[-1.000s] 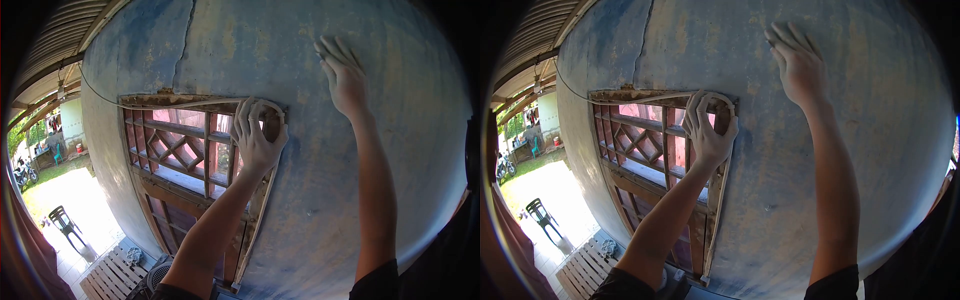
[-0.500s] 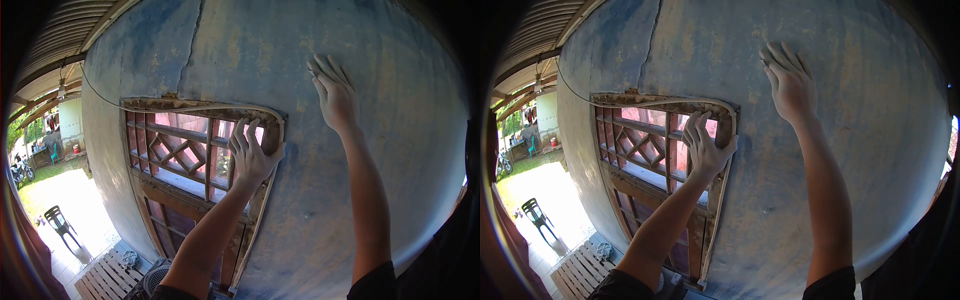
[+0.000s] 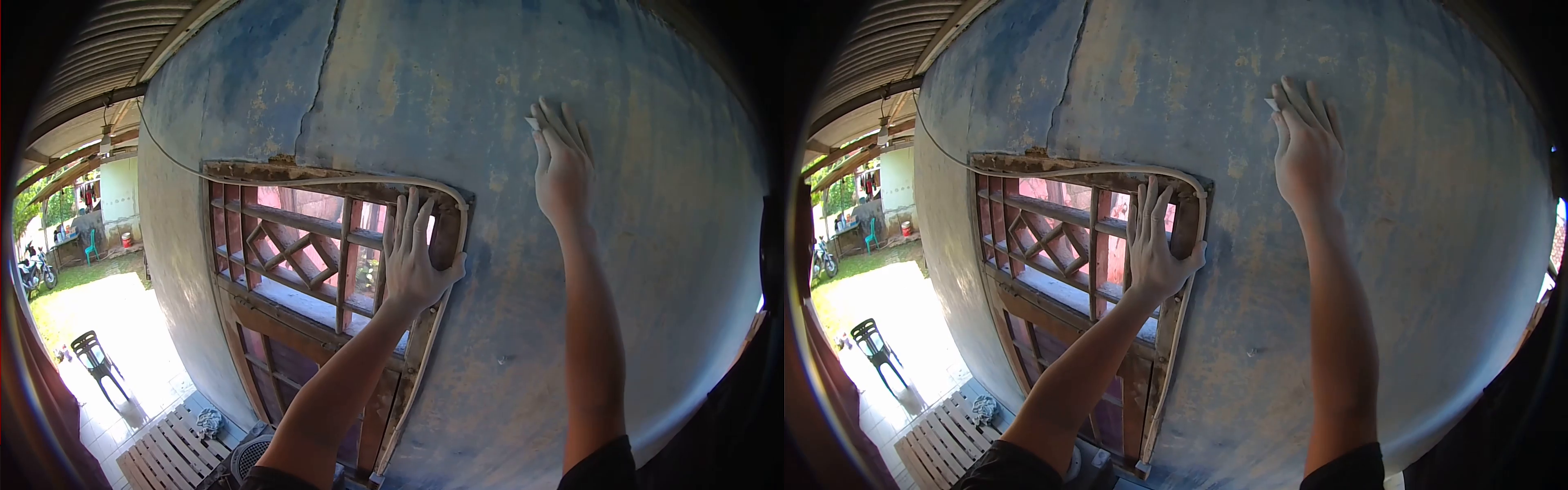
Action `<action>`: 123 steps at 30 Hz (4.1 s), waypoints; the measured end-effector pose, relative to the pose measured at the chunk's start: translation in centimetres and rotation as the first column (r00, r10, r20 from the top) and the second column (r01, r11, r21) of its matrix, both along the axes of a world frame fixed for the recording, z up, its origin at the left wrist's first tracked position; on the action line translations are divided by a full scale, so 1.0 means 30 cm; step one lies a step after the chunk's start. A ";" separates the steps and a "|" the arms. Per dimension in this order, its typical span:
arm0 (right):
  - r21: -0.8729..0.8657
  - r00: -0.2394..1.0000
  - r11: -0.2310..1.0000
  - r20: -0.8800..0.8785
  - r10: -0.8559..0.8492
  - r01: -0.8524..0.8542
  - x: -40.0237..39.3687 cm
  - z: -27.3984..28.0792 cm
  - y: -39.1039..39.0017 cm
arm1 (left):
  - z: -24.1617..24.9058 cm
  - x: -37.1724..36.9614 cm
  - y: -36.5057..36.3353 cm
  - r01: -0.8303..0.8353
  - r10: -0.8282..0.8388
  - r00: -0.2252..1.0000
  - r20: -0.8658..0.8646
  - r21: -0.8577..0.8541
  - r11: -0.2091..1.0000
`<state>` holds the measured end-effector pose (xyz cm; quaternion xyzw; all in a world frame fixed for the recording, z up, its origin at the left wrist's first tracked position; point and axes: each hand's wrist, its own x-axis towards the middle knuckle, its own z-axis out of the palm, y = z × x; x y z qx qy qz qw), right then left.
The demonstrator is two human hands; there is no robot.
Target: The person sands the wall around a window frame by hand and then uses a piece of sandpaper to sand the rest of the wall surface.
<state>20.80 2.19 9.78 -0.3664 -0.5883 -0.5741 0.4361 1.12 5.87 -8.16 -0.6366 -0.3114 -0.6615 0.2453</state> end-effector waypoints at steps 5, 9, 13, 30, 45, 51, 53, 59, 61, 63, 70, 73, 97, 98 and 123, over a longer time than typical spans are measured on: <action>-0.083 0.981 0.986 0.120 0.151 -0.142 -0.259 -0.179 0.064 | -0.004 0.010 0.012 -0.014 0.011 0.999 0.031 0.091 0.996; -0.280 0.932 0.932 0.211 0.294 -0.231 -0.223 -0.118 0.014 | -0.014 -0.009 0.008 -0.003 0.005 1.000 -0.014 0.086 0.996; -0.020 0.984 0.992 0.127 0.125 -0.123 -0.010 -0.034 0.016 | -0.013 -0.012 0.016 -0.008 0.011 0.999 -0.034 0.098 0.995; -0.150 0.942 0.985 0.310 0.129 -0.086 0.080 0.174 -0.017 | 0.309 -0.133 -0.035 -0.082 0.111 0.981 -0.161 0.178 0.981; -0.126 0.994 0.991 0.097 0.049 -0.036 0.164 0.053 -0.083 | 0.369 -0.214 0.016 -0.305 0.340 0.904 -0.260 0.166 0.938; 0.052 0.997 0.996 -0.039 -0.064 0.066 0.049 0.193 -0.007 | 0.376 -0.231 -0.004 -0.292 0.321 0.890 -0.325 0.136 0.947; -0.106 0.970 0.994 0.241 0.029 -0.003 -0.042 0.113 0.029 | 0.378 -0.240 -0.007 -0.246 0.273 0.888 -0.369 0.119 0.962; -0.209 0.887 0.967 0.461 -0.037 0.149 0.065 0.071 -0.040 | 0.398 -0.265 -0.010 -0.240 0.231 0.883 -0.409 0.030 0.970; -0.098 0.974 0.987 0.201 -0.104 0.125 0.133 0.199 -0.067 | 0.423 -0.243 0.005 -0.278 0.267 0.903 -0.337 0.016 0.960; 0.047 0.986 0.990 -0.108 -0.125 0.131 0.188 0.327 -0.026 | 0.470 -0.182 0.010 -0.306 0.294 0.918 -0.265 -0.003 0.952; -0.176 0.945 0.977 0.322 -0.058 0.120 -0.035 0.165 -0.025 | 0.563 0.001 0.033 -0.252 0.268 0.945 0.186 -0.107 0.962; -0.332 0.867 0.922 0.499 -0.009 0.201 0.077 0.010 -0.097 | 0.545 -0.005 0.034 -0.280 0.283 0.946 0.158 -0.040 0.959; -0.102 0.991 0.986 -0.030 -0.133 0.129 -0.046 0.455 0.000 | 0.516 -0.052 0.017 -0.340 0.352 0.932 -0.079 0.138 0.930; -0.122 0.991 0.984 0.067 -0.118 0.126 -0.069 0.388 0.008 | 0.519 -0.058 0.010 -0.329 0.344 0.934 -0.098 0.141 0.934; -0.094 0.961 0.992 0.256 0.108 -0.086 0.099 0.190 -0.060 | 0.583 0.000 -0.004 -0.255 0.270 0.938 -0.217 0.093 0.962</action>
